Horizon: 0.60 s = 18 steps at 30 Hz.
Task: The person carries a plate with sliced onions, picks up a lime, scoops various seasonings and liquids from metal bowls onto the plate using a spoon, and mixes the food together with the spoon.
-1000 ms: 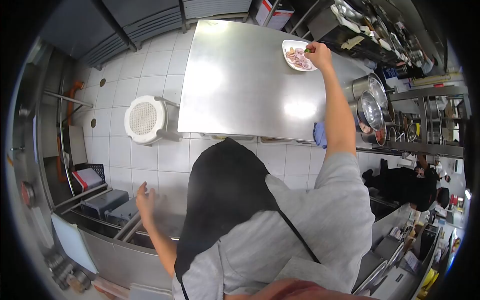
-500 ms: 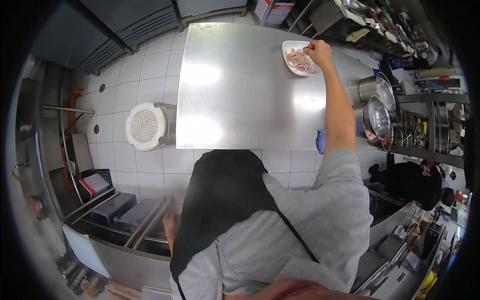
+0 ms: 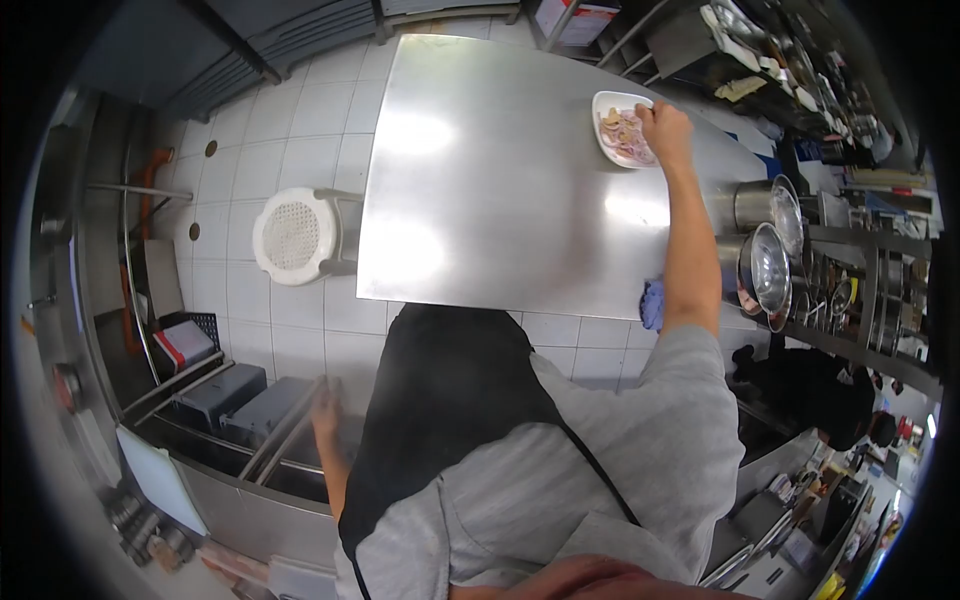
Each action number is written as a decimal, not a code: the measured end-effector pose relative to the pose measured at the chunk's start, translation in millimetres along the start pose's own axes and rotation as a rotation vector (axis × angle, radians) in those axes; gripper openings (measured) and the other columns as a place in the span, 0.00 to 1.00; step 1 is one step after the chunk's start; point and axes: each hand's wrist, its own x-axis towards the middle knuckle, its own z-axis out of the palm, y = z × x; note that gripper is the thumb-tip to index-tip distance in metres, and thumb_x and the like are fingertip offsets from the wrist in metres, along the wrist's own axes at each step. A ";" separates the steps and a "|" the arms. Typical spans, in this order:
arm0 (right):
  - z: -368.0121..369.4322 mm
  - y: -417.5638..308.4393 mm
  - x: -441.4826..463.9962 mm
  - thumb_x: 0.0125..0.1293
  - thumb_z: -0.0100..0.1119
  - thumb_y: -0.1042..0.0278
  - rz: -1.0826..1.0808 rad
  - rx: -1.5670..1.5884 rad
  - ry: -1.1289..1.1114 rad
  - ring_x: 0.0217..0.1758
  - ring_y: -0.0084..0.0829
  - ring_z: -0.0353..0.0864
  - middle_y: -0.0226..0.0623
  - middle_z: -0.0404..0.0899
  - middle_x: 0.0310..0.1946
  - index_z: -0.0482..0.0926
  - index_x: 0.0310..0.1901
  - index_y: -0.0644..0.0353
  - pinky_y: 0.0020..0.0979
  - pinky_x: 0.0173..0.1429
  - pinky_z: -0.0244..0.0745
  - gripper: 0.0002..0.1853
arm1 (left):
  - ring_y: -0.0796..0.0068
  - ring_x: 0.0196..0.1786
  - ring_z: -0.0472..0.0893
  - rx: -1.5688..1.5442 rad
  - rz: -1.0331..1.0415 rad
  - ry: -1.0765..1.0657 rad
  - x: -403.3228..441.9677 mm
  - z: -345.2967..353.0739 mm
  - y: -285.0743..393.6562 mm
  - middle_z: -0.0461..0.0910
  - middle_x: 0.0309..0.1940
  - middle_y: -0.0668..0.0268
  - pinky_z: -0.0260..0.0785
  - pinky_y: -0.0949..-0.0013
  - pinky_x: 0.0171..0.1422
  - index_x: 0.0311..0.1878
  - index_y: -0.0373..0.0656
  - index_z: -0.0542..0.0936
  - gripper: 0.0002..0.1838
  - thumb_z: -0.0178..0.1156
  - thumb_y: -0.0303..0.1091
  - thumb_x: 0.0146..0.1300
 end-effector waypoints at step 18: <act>-1.1 -152.5 -29.7 0.68 0.56 0.38 0.280 0.241 0.277 0.34 0.47 0.84 0.47 0.85 0.30 0.84 0.35 0.64 0.48 0.37 0.74 0.29 | 0.53 0.59 0.80 0.079 -0.148 0.181 58.0 -127.7 -85.5 0.82 0.53 0.50 0.71 0.58 0.65 0.59 0.41 0.80 0.28 0.67 0.41 0.55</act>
